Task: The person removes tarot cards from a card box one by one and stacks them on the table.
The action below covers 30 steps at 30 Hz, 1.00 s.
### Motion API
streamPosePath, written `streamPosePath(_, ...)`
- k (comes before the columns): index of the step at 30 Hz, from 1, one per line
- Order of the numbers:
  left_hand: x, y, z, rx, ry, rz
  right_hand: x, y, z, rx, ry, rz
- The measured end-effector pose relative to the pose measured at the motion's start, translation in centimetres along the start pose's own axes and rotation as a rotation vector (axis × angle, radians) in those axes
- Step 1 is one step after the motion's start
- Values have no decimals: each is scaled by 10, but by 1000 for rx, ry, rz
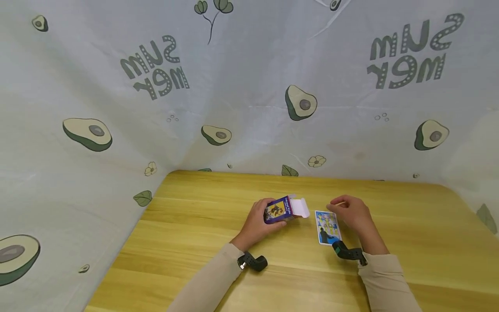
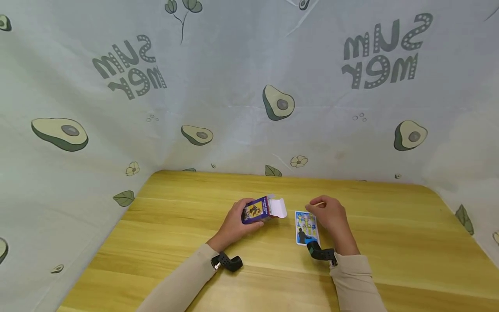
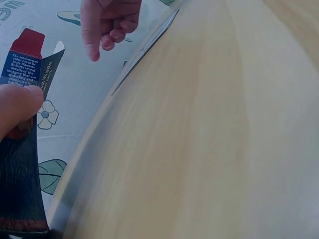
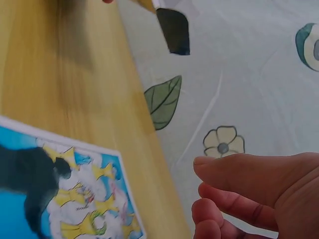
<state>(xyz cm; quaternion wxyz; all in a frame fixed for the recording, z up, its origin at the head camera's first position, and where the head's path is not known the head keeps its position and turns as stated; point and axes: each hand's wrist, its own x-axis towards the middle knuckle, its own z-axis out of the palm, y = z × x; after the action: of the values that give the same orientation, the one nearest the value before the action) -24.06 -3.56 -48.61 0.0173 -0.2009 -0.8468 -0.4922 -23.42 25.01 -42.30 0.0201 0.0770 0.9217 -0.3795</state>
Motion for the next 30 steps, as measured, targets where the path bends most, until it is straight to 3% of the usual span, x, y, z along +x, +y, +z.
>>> streamPosePath(15,0,2,0,6,5,-18,-7,-25,-2,62,22,-134)
streamPosePath(30,0,0,0,5,4,0,-18,-50,9,135,2,-127)
